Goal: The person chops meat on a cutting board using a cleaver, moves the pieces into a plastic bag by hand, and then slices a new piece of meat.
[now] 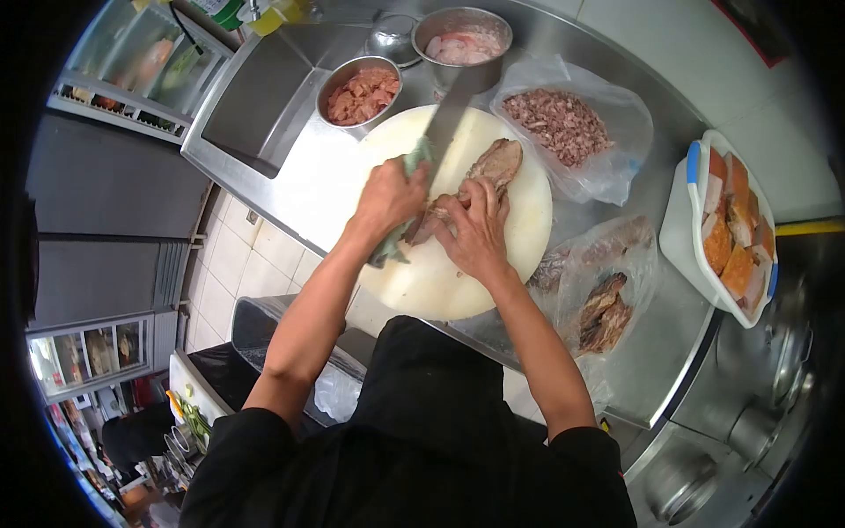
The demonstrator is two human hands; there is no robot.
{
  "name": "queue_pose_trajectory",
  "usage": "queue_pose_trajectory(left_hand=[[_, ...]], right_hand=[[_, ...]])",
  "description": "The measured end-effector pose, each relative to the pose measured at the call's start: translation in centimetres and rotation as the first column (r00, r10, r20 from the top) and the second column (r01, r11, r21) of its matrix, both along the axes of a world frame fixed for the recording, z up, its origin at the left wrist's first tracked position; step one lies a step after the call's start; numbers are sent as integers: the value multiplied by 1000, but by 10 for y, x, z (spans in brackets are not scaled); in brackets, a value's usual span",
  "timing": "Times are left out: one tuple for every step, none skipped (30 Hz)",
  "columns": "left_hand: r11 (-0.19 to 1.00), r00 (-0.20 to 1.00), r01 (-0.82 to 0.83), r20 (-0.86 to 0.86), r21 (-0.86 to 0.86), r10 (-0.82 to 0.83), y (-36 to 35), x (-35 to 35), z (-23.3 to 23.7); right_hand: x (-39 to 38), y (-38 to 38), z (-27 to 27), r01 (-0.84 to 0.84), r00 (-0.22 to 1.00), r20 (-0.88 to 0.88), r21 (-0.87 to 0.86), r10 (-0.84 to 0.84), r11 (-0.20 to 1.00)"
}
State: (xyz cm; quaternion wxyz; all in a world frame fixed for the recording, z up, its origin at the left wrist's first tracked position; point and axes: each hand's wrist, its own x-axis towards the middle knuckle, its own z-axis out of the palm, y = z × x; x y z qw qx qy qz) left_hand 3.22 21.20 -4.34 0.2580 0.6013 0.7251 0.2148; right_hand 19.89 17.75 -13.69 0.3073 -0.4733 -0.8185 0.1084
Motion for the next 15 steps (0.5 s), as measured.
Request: queue_pose_trajectory(left_hand=[[999,999,-6,32,-32,7,-10,-6,9],[1000,1000,11,26,-28,-10,-22,-12,21],[999,999,25,22,-24,-25,-36,-16,31],[999,999,32,20,-31,-32,-49,-17,37],[998,1000,19,-15,-65,-20,-62,-18,43],[995,999,2,-50,-99,-7,-73,-18,46],[995,999,1,-52,-104,-7,-83,-15,47],[995,999,-6,-46,-102,1,-91,-12,47],[995,999,-15,-39,-100,11,-98,-9,47],[990,998,-5,-59,-141,-3,-103,-7,48],[989,998,-12,-59,-147,3,-106,-6,47],[990,998,8,-67,-143,-18,-109,-5,46],[990,996,28,-75,-138,-38,-110,-4,45],[986,993,24,-109,-163,-42,-111,-3,46],[986,993,21,-109,-168,-39,-112,-3,46]], right_hand=[[0,-2,3,11,1000,-5,-12,-11,1000],[-1,-1,6,1,999,-32,-20,-2,1000],[-1,-2,8,-11,998,-58,-27,9,1000],[-3,-1,8,0,999,-50,-20,-1,1000],[-3,-1,8,5,999,-53,-24,-6,1000],[-3,-1,7,0,998,-57,-19,-1,1000],[-3,-1,7,-6,998,-62,-16,5,1000],[-3,-1,6,-9,998,-63,-23,7,1000],[-3,0,5,-14,997,-74,-27,12,1000],[-3,-1,4,-20,996,-85,-32,17,999],[-3,-1,3,-27,996,-84,-37,24,999],[-3,-1,2,-25,996,-88,-36,21,999],[-3,-1,1,-23,996,-92,-34,20,999],[-4,-1,1,-28,995,-93,-37,25,999],[-4,-1,2,-18,996,-88,-34,15,999]])
